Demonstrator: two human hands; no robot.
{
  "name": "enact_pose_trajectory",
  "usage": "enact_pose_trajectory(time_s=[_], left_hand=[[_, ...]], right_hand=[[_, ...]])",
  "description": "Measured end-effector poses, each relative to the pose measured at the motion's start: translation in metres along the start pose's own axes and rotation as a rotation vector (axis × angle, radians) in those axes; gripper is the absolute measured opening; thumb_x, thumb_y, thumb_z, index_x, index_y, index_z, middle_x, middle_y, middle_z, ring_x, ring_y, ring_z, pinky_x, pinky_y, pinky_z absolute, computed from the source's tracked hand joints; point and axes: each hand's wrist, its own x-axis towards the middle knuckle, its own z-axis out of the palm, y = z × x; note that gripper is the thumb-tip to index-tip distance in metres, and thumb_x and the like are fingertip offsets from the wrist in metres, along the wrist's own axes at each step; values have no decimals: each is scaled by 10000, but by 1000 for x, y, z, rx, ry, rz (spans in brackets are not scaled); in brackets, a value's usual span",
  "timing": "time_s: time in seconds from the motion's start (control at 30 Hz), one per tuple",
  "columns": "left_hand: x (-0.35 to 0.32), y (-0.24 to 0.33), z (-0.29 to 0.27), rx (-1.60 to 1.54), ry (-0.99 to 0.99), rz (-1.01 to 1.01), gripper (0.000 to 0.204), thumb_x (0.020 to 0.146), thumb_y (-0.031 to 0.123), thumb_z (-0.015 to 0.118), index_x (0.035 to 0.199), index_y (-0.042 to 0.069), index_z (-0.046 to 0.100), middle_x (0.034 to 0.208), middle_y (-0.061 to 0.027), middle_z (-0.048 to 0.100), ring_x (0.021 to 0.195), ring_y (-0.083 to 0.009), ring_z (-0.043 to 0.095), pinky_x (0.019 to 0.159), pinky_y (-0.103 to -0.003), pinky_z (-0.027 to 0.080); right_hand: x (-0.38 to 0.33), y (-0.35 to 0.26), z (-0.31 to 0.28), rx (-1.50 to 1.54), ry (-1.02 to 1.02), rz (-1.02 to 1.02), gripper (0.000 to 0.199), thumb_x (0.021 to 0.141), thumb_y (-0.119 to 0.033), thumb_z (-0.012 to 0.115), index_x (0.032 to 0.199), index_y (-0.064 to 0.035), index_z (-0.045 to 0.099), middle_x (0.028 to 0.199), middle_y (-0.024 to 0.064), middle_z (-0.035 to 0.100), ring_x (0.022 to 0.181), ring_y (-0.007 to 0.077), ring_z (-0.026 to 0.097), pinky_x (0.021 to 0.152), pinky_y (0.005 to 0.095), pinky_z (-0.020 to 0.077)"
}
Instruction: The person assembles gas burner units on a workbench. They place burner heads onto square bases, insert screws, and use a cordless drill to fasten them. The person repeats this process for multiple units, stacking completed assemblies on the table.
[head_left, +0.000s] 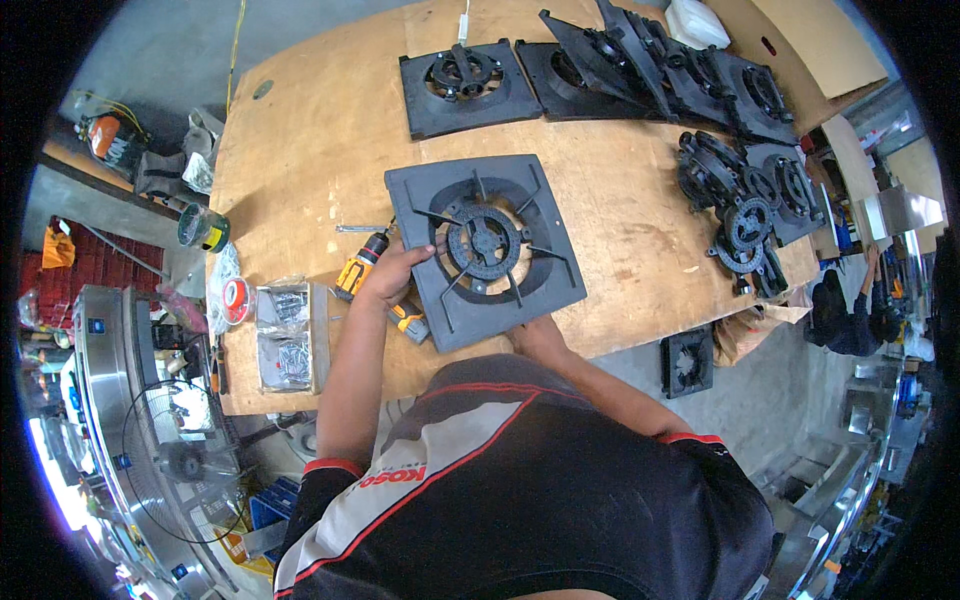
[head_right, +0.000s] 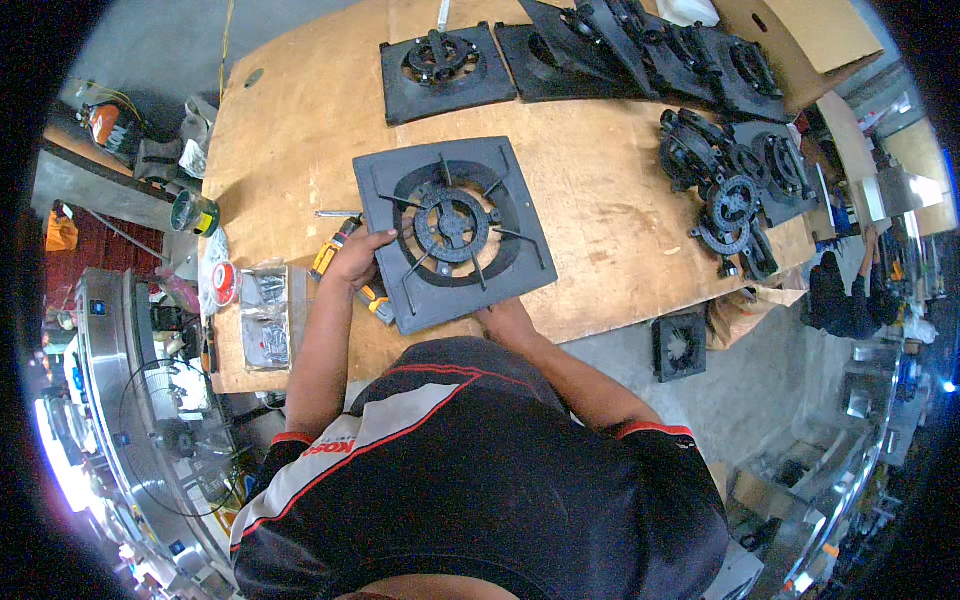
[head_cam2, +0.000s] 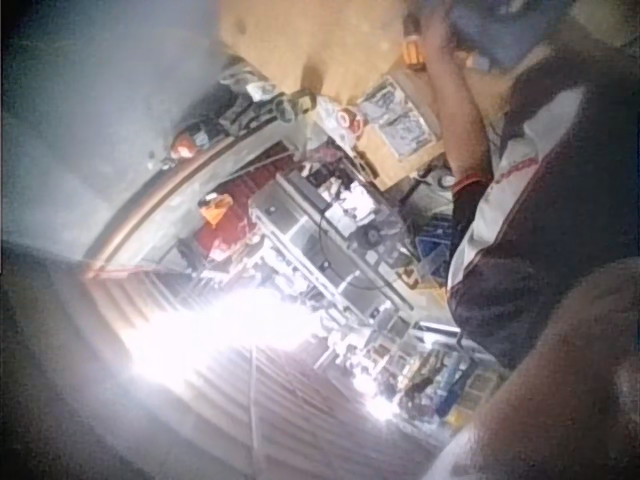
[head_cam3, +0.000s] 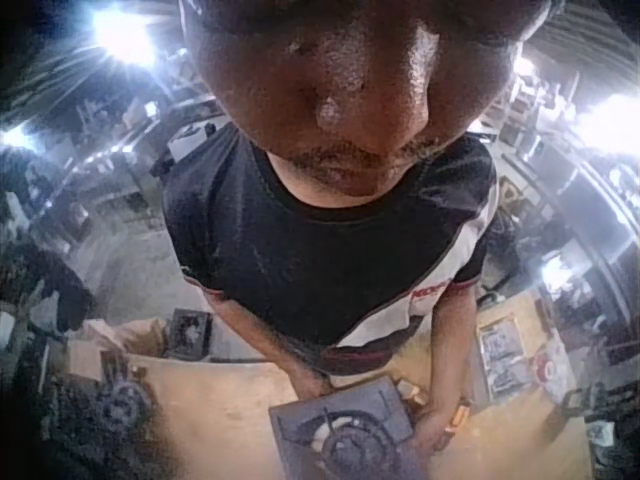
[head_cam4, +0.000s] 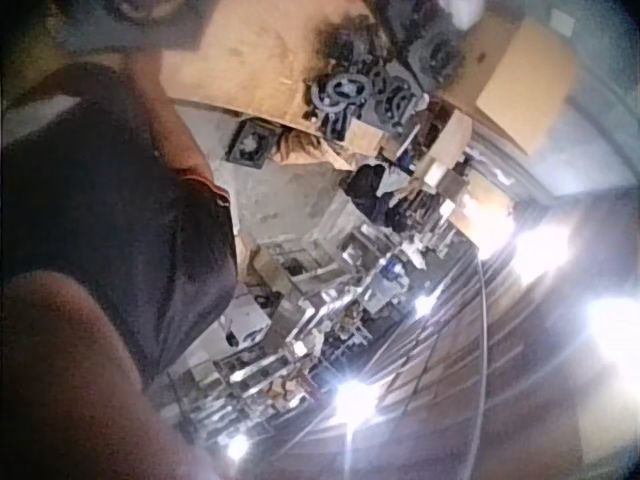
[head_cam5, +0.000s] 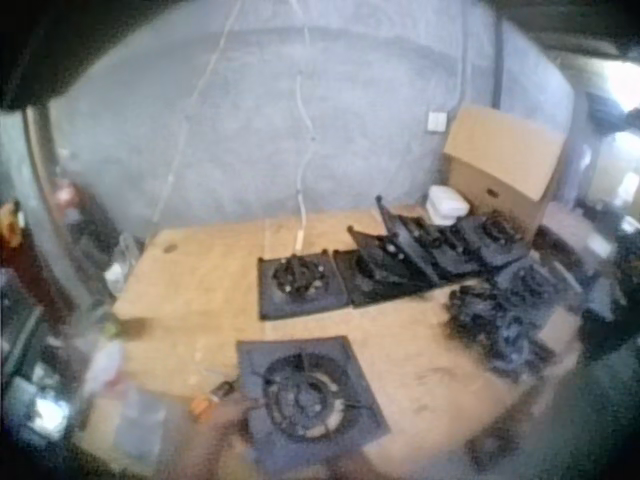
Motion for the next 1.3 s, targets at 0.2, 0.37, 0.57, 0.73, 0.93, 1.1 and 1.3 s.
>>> enact_pose_trajectory(time_s=[0.2, 0.37, 0.57, 0.73, 0.93, 1.1, 1.3], left_hand=[[-7, -6, 2, -69, 84, -37, 390, 919, 100, 597, 1286, -27, 564, 1247, -135, 640, 1185, -240, 598, 1043, -381, 450], [-8, -2, 3, 25, 113, -39, 394, 925, 107, 579, 1291, -36, 556, 1260, -145, 634, 1192, -260, 598, 1032, -383, 461], [-7, 0, 4, -103, 69, -36, 377, 929, 66, 552, 1292, -35, 550, 1243, -136, 643, 1158, -243, 607, 1026, -376, 462], [-16, 3, 17, -96, 137, 4, 417, 926, 42, 520, 1333, -44, 511, 1268, -149, 625, 1189, -255, 596, 1056, -390, 455], [-16, -6, 16, -70, 204, -20, 448, 915, 110, 554, 1328, -61, 523, 1308, -157, 609, 1205, -256, 595, 1055, -385, 452], [-14, -10, 12, -92, 180, 18, 388, 955, 92, 522, 1320, -42, 519, 1266, -156, 630, 1163, -250, 615, 1011, -379, 491], [-4, -32, -1, -358, 348, -6, 431, 1032, 314, 418, 1296, -8, 530, 1150, -150, 673, 1053, -251, 652, 956, -398, 514]], right_hand=[[-28, -4, -91, 468, -169, -95, 227, 841, -141, 652, 1044, -41, 662, 1030, 150, 638, 978, 322, 625, 803, 405, 518], [32, -13, -152, 648, 146, 96, 163, 795, -119, 676, 920, -13, 685, 935, 148, 650, 855, 303, 653, 742, 381, 524], [186, -23, -110, 728, 228, 140, 183, 813, -101, 669, 967, -3, 679, 913, 135, 669, 866, 228, 674, 759, 342, 524], [219, -30, -72, 573, 269, -14, 154, 835, -69, 621, 965, -10, 679, 935, 165, 679, 893, 319, 670, 801, 386, 526], [222, -40, -77, 542, 176, 56, 197, 853, -73, 600, 1026, -14, 674, 1018, 195, 693, 1001, 364, 661, 867, 406, 518], [226, -29, -86, 546, 73, 39, 253, 854, -122, 617, 1078, -23, 681, 1008, 194, 699, 977, 353, 672, 863, 399, 521], [200, 16, -131, 579, 128, 153, 234, 873, -146, 624, 1068, -32, 690, 1006, 199, 699, 947, 354, 677, 837, 397, 525]])
